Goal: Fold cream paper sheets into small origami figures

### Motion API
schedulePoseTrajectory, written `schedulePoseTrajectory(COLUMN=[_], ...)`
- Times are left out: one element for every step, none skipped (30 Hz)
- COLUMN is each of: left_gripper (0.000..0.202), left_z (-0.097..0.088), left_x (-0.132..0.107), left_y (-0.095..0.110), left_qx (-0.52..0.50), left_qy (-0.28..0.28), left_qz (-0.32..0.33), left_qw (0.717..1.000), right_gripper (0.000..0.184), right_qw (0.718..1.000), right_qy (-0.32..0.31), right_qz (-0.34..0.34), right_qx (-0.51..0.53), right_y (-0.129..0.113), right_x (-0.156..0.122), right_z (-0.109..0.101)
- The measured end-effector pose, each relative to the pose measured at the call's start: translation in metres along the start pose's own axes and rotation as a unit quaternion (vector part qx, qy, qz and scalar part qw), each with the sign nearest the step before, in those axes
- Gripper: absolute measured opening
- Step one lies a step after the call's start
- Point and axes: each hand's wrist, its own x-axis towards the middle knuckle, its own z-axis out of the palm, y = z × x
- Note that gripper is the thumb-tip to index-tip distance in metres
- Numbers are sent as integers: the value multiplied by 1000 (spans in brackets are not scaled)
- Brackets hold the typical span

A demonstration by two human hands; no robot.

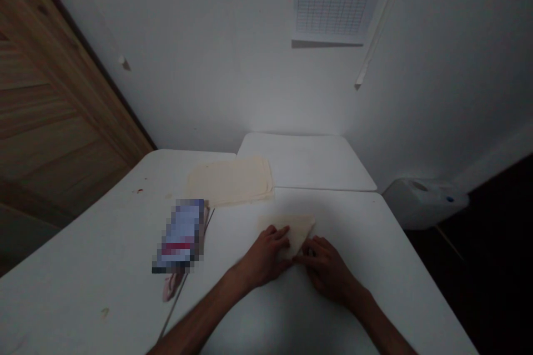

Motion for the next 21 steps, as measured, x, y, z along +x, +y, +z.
schedulePoseTrajectory(left_gripper=[21, 21, 22, 22, 22, 22, 22, 22, 21, 21, 20, 20, 20, 20, 21, 21, 22, 22, 23, 24, 24], left_z=[-1, -2, -2, -1, -1, 0, 1, 1, 2, 2, 2, 1, 0, 0, -1, -1, -2, -2, -2, -2, -2], left_x=[0, 0, 0, 0, 0, 0, 0, 0, 0, 0, 0, 0, 0, 0, 0, 0, 0, 0, 0, 0, 0], left_y=[0, 1, 1, 1, 0, 0, 0, 0, -1, 0, 0, 0, 0, 1, 1, 1, 2, 2, 2, 2, 2], left_qx=[-1, -1, -1, -1, 1, 3, 5, 7, 8, 9, 10, 10, 11, 13, 14, 14, 14, 14, 13, 12, 10], left_qy=[-3, -6, -7, -6, -5, -3, -2, -1, -1, -1, -1, -1, -2, -5, -8, -10, -11, -12, -13, -13, -13], left_qz=[-1, -2, -1, -1, -2, -3, -3, -3, -2, -1, 0, 0, 1, 1, 0, 0, 0, -2, -5, -6, -7], left_qw=[1000, 1000, 1000, 1000, 1000, 1000, 1000, 1000, 1000, 1000, 1000, 1000, 1000, 1000, 1000, 1000, 1000, 1000, 1000, 1000, 1000], right_gripper=[39, 39, 39, 39, 40, 40, 41, 42, 42, 42, 42, 41, 40, 38, 37, 36, 35, 35, 34, 33, 33], right_qw=[1000, 1000, 1000, 1000, 1000, 1000, 1000, 999, 999, 999, 999, 999, 999, 998, 998, 998, 997, 996, 995, 994, 993], right_qy=[-5, -11, -15, -18, -21, -23, -25, -27, -29, -31, -32, -31, -30, -29, -26, -23, -19, -14, -9, -2, 5], right_qz=[3, 4, 4, 3, 3, 1, 0, -2, -2, -2, -1, 3, 9, 15, 21, 28, 34, 41, 49, 57, 65], right_qx=[-1, -3, -5, -7, -10, -12, -15, -17, -20, -24, -29, -36, -43, -49, -55, -61, -67, -74, -81, -90, -99], right_y=[-1, -2, -2, -2, -2, -2, -2, -2, -2, -2, -3, -3, -4, -4, -5, -5, -5, -4, -3, -1, 1], right_x=[-1, -1, -1, -1, -1, 0, 0, 0, 0, 0, -1, -1, -2, -2, -3, -3, -4, -4, -5, -5, -6], right_z=[-1, -1, -2, -2, -3, -3, -3, -3, -2, -2, -1, -1, 0, 1, 1, 2, 3, 4, 4, 4, 4])
